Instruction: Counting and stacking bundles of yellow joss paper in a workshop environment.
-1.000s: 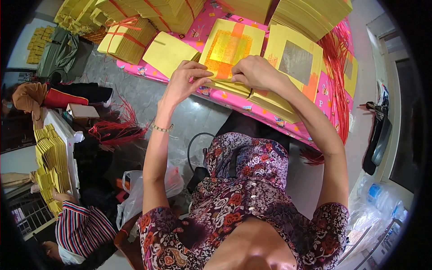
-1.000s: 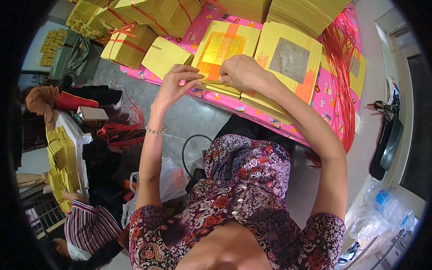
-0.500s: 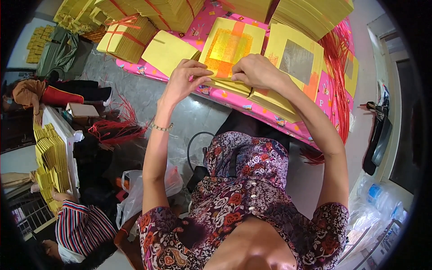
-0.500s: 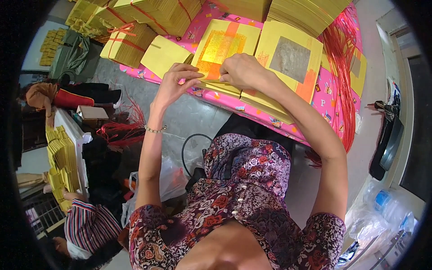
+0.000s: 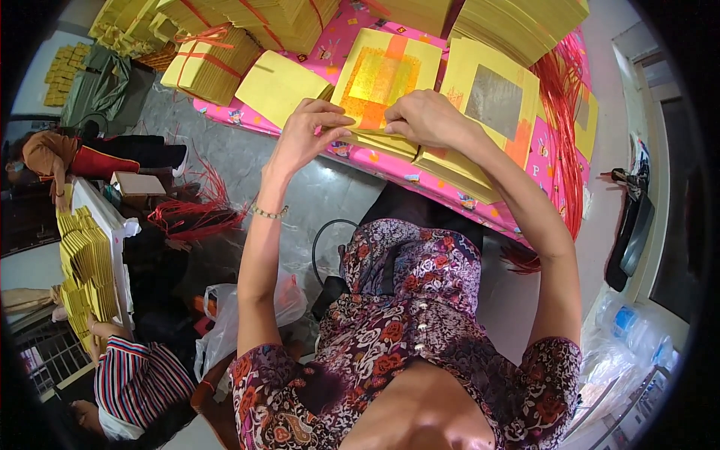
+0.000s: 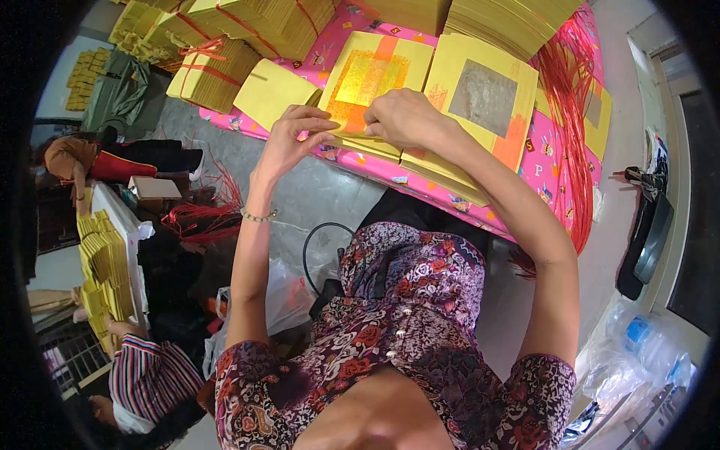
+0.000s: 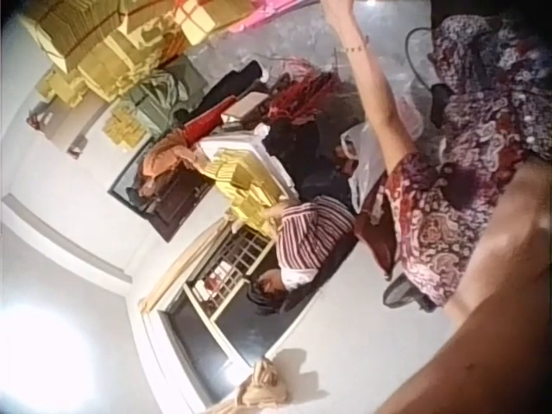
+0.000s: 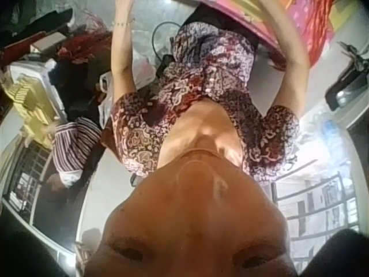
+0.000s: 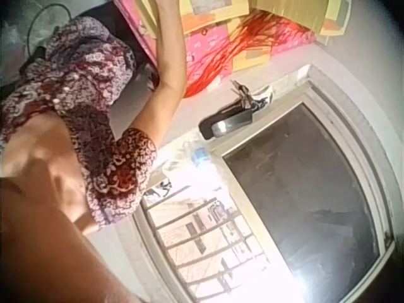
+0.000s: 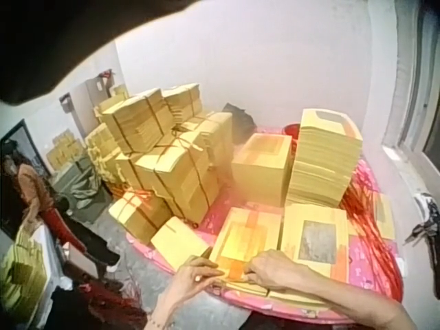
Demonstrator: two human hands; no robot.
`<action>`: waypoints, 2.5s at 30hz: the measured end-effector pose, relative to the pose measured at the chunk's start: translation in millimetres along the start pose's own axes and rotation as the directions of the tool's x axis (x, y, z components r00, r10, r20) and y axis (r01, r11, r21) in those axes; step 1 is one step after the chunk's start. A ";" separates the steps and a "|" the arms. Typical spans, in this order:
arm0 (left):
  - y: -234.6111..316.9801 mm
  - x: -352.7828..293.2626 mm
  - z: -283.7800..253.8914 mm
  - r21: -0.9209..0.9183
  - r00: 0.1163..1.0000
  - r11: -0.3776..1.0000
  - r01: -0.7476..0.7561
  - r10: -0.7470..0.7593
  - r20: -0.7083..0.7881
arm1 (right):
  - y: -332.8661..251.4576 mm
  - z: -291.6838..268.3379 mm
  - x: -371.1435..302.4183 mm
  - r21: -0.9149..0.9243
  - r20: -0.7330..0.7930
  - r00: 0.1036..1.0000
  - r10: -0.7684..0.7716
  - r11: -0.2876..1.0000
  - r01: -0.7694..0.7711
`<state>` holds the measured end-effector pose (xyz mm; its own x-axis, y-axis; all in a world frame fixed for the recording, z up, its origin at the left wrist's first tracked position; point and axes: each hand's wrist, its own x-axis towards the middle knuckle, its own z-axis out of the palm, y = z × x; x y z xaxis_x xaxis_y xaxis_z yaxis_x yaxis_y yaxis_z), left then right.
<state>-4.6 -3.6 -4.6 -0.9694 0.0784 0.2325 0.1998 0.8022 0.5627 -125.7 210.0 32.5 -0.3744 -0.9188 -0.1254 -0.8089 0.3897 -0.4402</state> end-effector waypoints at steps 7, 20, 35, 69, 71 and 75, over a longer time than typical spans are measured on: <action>1.7 0.1 -0.2 -0.021 1.000 1.000 0.018 -0.018 0.003 | 3.5 1.5 0.9 -0.007 -0.001 1.000 -0.017 1.000 0.017; -1.9 -0.7 -1.7 0.017 1.000 1.000 -0.011 0.010 0.016 | 2.3 0.1 3.7 -0.002 0.032 0.999 0.006 1.000 -0.006; 26.7 32.1 5.1 0.283 0.972 0.931 -0.232 0.209 0.109 | 0.3 -8.7 -7.7 0.062 -0.148 0.989 -0.014 0.998 0.024; 141.9 60.2 2.2 -0.655 0.954 0.745 -0.127 -0.089 -0.287 | -7.9 -14.0 -99.3 0.880 -0.463 0.802 0.377 0.303 0.366; 144.8 62.2 4.2 -0.753 0.972 0.637 -0.166 -0.023 -0.234 | -9.0 -14.8 -100.6 0.866 -0.482 0.803 0.351 0.327 0.378; 150.0 59.1 10.6 -0.858 0.995 0.512 -0.033 -0.067 -0.078 | -10.6 -13.0 -102.6 0.844 -0.521 0.771 0.367 0.353 0.403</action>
<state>-33.4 127.6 85.1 -0.9665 -0.0222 0.2558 0.2567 -0.1001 0.9613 -84.6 300.9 61.6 -0.8213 -0.5321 0.2055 -0.0537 -0.2866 -0.9565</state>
